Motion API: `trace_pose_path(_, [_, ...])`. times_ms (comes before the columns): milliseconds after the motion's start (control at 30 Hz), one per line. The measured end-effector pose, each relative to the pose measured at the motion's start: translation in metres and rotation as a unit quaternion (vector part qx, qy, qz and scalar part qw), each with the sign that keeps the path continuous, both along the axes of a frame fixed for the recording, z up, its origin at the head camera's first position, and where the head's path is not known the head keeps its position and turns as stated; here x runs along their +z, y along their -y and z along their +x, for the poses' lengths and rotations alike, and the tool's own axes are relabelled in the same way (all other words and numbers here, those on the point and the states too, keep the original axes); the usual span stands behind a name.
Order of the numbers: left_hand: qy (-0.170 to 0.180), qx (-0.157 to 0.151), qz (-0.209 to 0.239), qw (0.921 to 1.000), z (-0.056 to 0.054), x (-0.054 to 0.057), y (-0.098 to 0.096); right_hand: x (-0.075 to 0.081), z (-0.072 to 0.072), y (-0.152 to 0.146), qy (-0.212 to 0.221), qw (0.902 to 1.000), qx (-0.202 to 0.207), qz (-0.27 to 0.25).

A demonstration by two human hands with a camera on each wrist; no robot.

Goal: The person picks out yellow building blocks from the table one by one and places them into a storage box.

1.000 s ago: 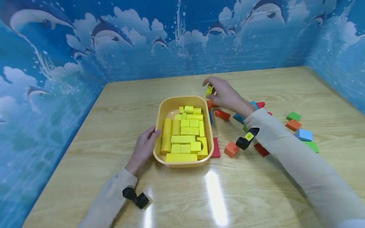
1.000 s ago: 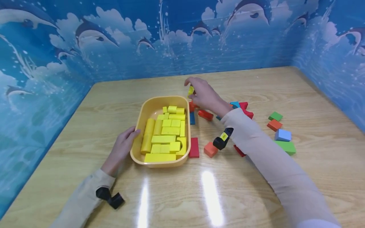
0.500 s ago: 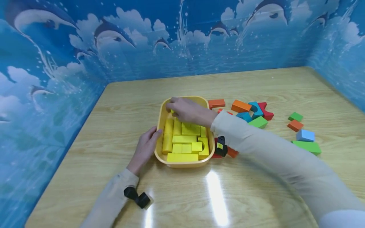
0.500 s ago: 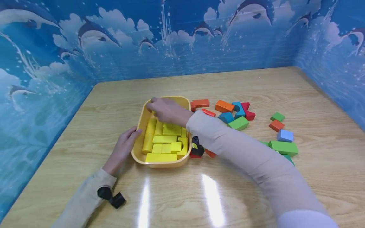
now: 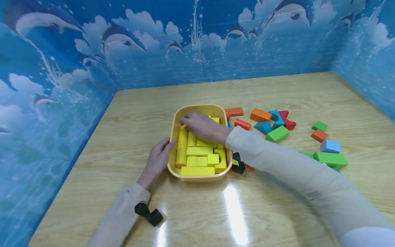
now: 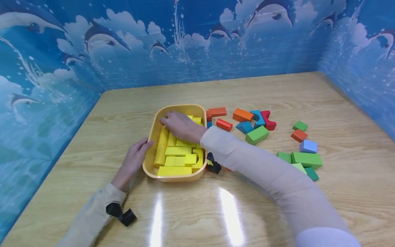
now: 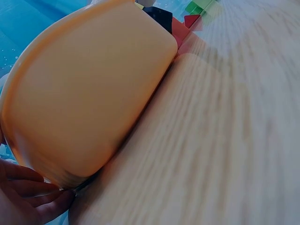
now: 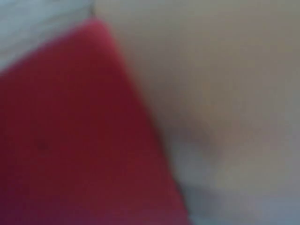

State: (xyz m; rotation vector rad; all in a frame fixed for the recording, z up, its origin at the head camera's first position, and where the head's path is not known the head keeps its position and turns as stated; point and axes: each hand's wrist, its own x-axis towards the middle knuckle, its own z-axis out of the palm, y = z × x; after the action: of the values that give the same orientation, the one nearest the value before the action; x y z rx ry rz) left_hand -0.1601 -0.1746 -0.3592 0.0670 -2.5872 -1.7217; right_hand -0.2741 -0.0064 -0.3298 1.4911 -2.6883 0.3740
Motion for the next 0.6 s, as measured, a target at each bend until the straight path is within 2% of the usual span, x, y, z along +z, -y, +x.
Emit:
trace_pose_path(300, [0.003, 0.000, -0.002, 1.0000, -0.001, 0.000, 0.001, -0.004, 0.001, -0.005, -0.029, 0.9978, 0.032, 0.050])
trace_pose_path(433, [0.005, 0.001, -0.004, 1.0000, -0.001, 0.001, 0.001, -0.002, 0.003, -0.012, -0.013, 0.9976, 0.030, 0.060])
trace_pose_path(533, [-0.003, 0.001, -0.001, 1.0000, -0.001, 0.001, 0.001, 0.003, 0.006, -0.024, 0.005, 0.9985, 0.018, 0.051])
trace_pose_path(600, [-0.019, -0.004, 0.000, 0.9998, -0.001, 0.002, 0.000, 0.008, 0.009, -0.039, 0.015, 0.9997, 0.003, 0.020])
